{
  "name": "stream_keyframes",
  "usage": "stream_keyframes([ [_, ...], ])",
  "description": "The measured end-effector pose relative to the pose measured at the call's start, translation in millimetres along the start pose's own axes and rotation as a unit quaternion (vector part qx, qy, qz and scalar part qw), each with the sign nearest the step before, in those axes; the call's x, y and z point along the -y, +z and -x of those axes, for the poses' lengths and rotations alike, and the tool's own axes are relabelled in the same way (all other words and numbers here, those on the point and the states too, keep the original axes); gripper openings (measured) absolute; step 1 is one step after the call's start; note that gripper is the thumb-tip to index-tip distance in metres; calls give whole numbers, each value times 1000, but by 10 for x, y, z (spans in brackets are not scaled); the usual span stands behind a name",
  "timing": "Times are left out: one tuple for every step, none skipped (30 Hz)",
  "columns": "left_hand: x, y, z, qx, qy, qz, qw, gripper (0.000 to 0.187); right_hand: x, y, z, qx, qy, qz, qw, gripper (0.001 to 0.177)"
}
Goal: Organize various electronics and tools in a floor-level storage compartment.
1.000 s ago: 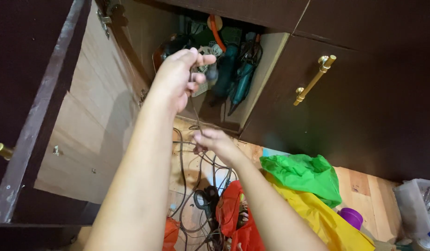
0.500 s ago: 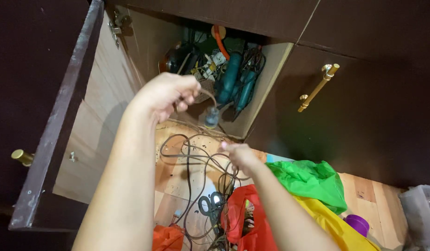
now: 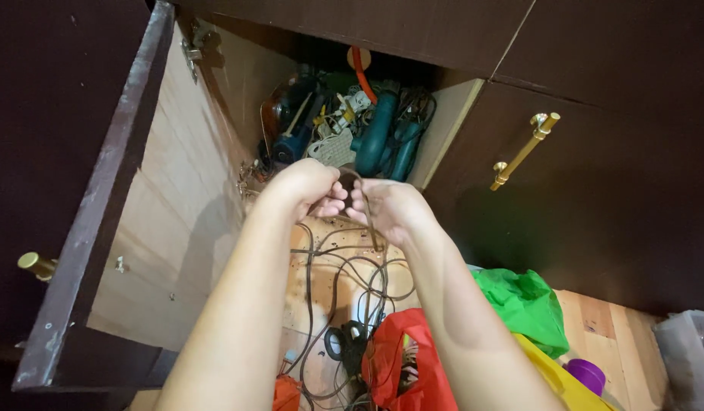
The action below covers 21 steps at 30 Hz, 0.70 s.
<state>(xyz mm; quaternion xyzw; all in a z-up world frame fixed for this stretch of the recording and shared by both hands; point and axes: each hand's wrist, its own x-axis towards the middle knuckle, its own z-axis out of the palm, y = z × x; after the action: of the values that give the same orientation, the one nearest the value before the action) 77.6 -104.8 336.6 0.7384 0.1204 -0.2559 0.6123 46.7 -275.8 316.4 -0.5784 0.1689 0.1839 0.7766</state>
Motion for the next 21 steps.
stream_keyframes([
  [18,27,-53,-10,5,-3,1000,29,46,81,72,-2,-23,-12,1000,26],
  [52,54,-100,-20,8,-7,1000,36,79,162,148,-5,-45,-24,999,25],
  [89,83,-232,-19,7,-6,1000,36,49,183,140,-5,-43,-24,999,25],
  [129,109,-362,-30,28,44,998,34,18,208,131,-20,-75,-24,997,24],
  [167,135,-491,-41,49,95,993,32,-13,233,123,-34,-106,-24,993,24],
  [135,149,-438,-41,48,95,993,32,-39,247,123,-35,-105,-25,994,24],
  [100,163,-383,-46,84,132,987,33,-62,263,125,-39,-119,-33,992,23],
  [42,166,-333,-52,122,168,977,35,-67,287,117,-42,-135,-41,989,23],
  [-13,173,-235,-52,124,167,977,35,-70,338,144,-41,-137,-41,989,23],
  [-57,183,-133,-88,143,157,973,26,-81,387,174,-24,-159,-39,986,23],
  [-99,194,-33,-124,163,146,968,18,-93,436,204,-6,-182,-37,983,23],
  [-134,152,-15,-124,164,147,968,18,-126,464,256,-6,-183,-37,982,23],
  [-168,111,1,-129,184,195,955,17,-159,490,307,16,-190,-15,981,24],
  [-197,68,20,-134,202,242,939,18,-200,520,360,38,-197,6,980,25],
  [-263,33,166,-134,202,241,940,18,-277,476,380,38,-197,6,980,25],
  [-335,-3,314,-116,205,277,931,18,-349,433,401,87,-244,79,963,16],
  [-406,-37,463,-99,208,312,922,24,-423,390,423,134,-289,153,936,15],
  [-434,-77,528,-98,206,312,922,24,-534,299,366,133,-288,152,936,15],
  [-462,-116,594,-69,213,318,921,25,-646,208,309,182,-292,204,916,20],
  [-506,-156,654,-40,222,325,919,27,-740,115,243,229,-297,257,891,28],
  [-538,-189,734,-39,222,325,918,27,-793,25,247,228,-297,258,890,28],
])
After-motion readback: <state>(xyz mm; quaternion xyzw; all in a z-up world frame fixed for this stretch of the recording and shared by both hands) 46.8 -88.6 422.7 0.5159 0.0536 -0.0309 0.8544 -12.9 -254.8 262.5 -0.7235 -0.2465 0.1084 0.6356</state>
